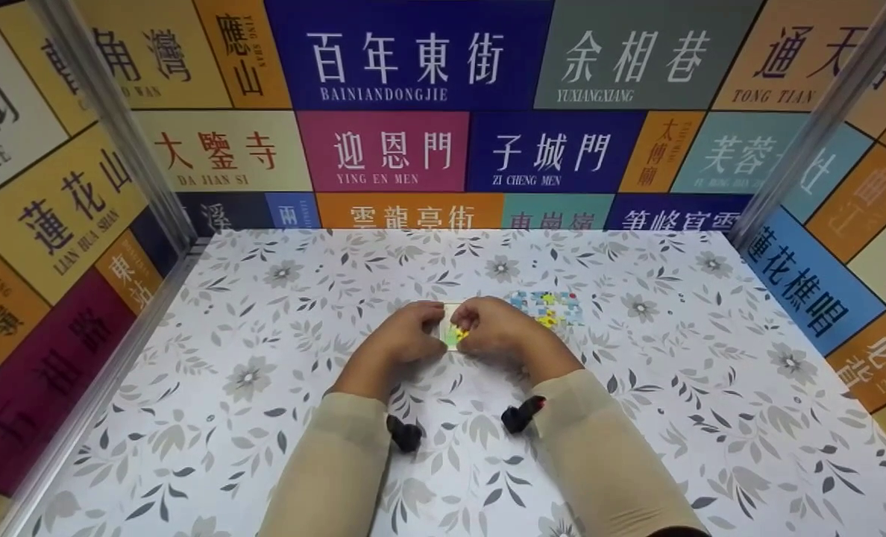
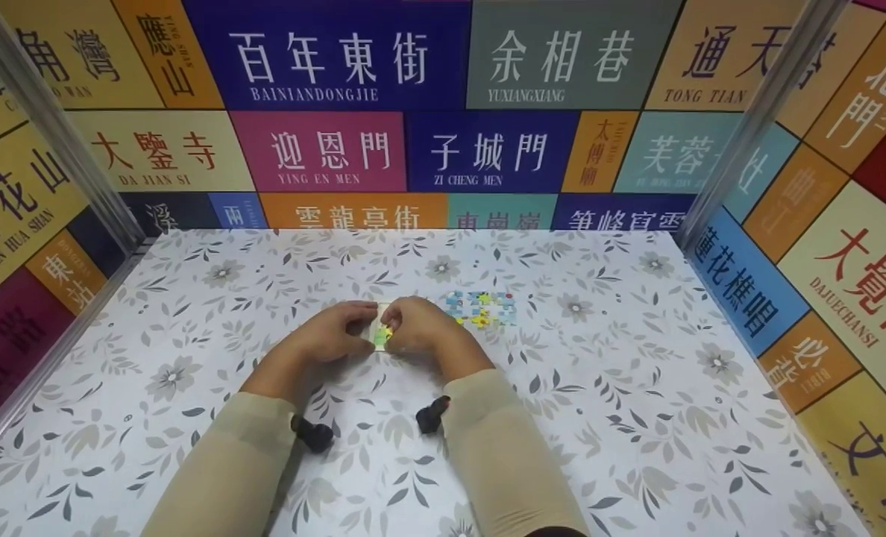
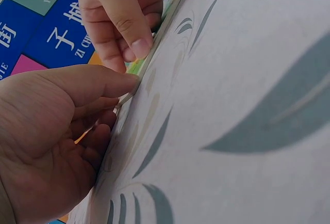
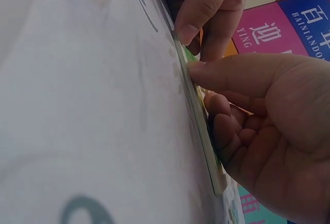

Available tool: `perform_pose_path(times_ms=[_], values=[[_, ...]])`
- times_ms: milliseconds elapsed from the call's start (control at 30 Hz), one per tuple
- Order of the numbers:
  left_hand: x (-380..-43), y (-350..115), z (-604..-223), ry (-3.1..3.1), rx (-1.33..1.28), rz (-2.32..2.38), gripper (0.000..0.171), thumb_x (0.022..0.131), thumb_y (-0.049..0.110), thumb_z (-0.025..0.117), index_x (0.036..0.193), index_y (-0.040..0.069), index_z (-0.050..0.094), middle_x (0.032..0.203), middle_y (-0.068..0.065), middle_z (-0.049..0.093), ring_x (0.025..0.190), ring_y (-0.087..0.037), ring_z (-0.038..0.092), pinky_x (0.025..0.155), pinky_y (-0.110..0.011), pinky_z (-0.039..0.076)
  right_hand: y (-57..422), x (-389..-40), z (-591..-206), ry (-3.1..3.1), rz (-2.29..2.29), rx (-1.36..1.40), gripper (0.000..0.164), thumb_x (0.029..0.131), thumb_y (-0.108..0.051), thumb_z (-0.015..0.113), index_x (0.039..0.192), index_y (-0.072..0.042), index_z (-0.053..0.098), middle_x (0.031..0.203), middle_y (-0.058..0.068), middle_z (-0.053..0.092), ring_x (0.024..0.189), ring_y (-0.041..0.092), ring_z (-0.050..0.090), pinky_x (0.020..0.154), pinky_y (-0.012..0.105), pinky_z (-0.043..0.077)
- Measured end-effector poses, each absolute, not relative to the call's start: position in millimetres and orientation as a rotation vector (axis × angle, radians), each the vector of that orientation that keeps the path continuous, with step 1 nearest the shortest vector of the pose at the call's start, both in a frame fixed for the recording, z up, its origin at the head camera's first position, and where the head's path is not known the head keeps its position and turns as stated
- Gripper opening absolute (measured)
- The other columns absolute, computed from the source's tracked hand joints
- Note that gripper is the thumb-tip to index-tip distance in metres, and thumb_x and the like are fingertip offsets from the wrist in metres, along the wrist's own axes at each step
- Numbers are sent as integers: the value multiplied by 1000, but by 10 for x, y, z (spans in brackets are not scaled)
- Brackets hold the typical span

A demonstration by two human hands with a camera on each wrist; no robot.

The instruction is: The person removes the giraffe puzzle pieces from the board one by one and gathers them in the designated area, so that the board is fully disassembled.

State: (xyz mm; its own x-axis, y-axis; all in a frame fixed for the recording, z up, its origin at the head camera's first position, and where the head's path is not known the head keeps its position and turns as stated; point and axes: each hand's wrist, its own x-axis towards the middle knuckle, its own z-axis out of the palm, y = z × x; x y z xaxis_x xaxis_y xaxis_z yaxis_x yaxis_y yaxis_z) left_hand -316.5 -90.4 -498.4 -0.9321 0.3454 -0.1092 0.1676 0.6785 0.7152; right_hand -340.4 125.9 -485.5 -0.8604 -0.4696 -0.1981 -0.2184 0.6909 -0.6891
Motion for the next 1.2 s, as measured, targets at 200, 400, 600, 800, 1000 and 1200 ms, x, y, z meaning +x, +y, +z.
perform_pose_path(times_ms=[200,400,600,800,1000,1200], values=[[-3171,-906,-4982,2657,421,1084,69,88,18,78,154,9,58,169,-2,47,160,-26,39,133,-44,32,1250,-3406,-4843,2551,-956,-560,39,82,-10,86,119,-12,73,104,3,69,95,18,63,88,36,54],[-3169,-898,-4972,2656,412,1091,69,88,17,78,154,8,58,169,-2,48,160,-27,39,133,-44,31,1238,-3408,-4820,2567,-927,-537,39,84,-11,85,121,-13,75,107,3,72,97,18,65,91,38,56],[-3171,-894,-4978,2660,399,1091,70,87,18,80,153,8,59,168,-1,49,160,-26,39,133,-42,31,1275,-3403,-4770,2587,-909,-498,39,84,-16,87,121,-16,78,106,0,74,96,17,67,90,38,57],[-3178,-893,-4984,2672,432,1067,69,88,18,78,153,8,59,168,-2,48,160,-27,40,133,-44,32,1451,-3405,-4678,2565,-920,-579,39,87,-22,85,126,-20,79,114,1,77,102,18,71,89,36,58],[-3187,-891,-4990,2662,405,1076,69,88,19,79,153,9,59,168,-2,48,160,-27,39,134,-43,30,1733,-3466,-4657,2538,-1036,-554,42,89,-22,84,130,-20,77,124,5,76,115,22,74,93,38,63],[-3178,-877,-4998,2667,380,1092,68,87,16,80,152,9,61,167,1,49,160,-25,40,134,-41,29,2036,-3470,-4665,2565,-1081,-500,47,87,-21,87,132,-17,76,124,8,76,116,26,74,93,38,63]])
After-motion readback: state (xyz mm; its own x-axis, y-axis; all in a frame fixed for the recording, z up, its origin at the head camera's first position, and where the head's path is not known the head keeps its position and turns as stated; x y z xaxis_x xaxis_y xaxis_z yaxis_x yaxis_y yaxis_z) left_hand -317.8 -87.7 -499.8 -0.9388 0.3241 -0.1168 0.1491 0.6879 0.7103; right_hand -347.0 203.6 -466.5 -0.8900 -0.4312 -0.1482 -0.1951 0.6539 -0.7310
